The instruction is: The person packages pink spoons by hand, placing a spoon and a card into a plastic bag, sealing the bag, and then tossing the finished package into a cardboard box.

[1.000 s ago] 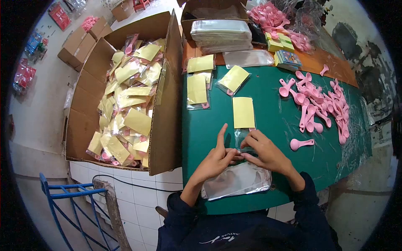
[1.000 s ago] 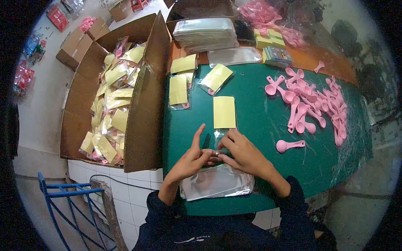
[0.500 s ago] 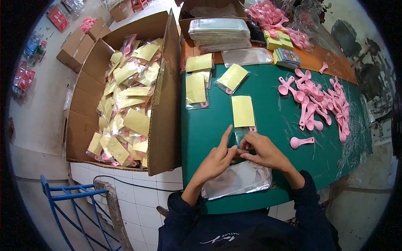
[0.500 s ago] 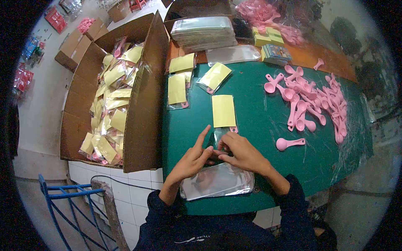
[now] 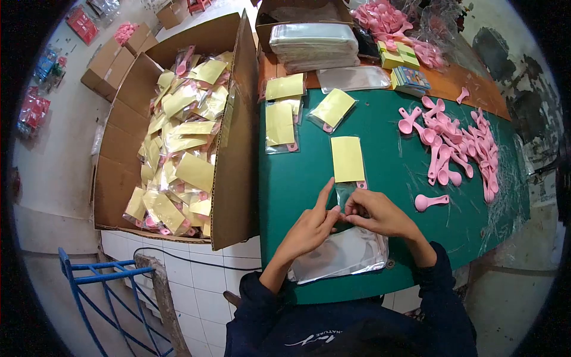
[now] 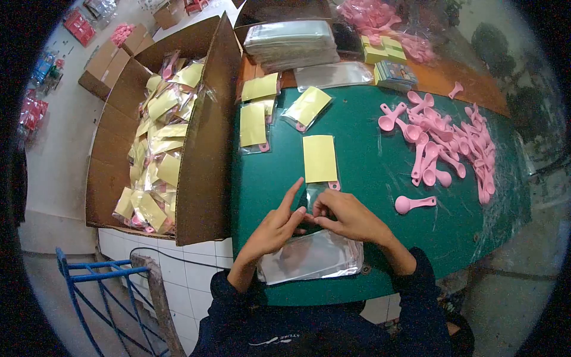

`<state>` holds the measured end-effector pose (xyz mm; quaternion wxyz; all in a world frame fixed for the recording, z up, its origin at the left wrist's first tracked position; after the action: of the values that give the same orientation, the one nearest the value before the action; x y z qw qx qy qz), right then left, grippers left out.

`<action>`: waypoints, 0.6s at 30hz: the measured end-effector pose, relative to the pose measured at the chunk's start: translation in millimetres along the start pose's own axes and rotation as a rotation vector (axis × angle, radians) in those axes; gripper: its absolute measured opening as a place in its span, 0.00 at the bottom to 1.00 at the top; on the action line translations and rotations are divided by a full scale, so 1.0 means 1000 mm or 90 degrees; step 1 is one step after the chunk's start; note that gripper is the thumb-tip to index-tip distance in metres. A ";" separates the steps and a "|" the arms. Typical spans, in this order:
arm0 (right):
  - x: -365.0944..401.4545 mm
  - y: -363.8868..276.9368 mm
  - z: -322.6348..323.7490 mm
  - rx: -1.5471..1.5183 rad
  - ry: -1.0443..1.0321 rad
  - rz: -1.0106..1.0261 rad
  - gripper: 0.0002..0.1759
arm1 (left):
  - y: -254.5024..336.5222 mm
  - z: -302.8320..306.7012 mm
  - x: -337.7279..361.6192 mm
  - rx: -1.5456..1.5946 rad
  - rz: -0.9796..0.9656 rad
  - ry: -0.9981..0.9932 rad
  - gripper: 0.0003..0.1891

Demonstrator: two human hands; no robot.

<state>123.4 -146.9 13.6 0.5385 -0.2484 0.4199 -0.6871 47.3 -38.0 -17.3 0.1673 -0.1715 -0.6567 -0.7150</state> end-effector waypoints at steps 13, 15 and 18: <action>-0.001 -0.024 -0.015 0.282 -0.020 0.187 0.10 | -0.007 0.003 -0.023 0.173 0.037 0.054 0.33; 0.000 -0.022 -0.013 0.277 -0.028 0.214 0.10 | -0.008 0.001 -0.023 0.176 0.036 0.060 0.33; 0.001 -0.021 -0.010 0.244 -0.077 0.185 0.10 | -0.008 -0.002 -0.022 0.164 0.051 0.055 0.33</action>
<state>104.1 -143.7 25.7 0.6931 -0.1197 0.2803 -0.6533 63.1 -38.6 -35.2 0.2444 -0.1434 -0.7280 -0.6244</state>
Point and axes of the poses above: each hand's wrist, its own x-axis away from the middle knuckle, its own z-axis out of the back of the hand, y = z × x, the point moved 6 cm from there along -x, towards the middle knuckle, and after that the axes turned 15 degrees about z, right-handed, at the moved point
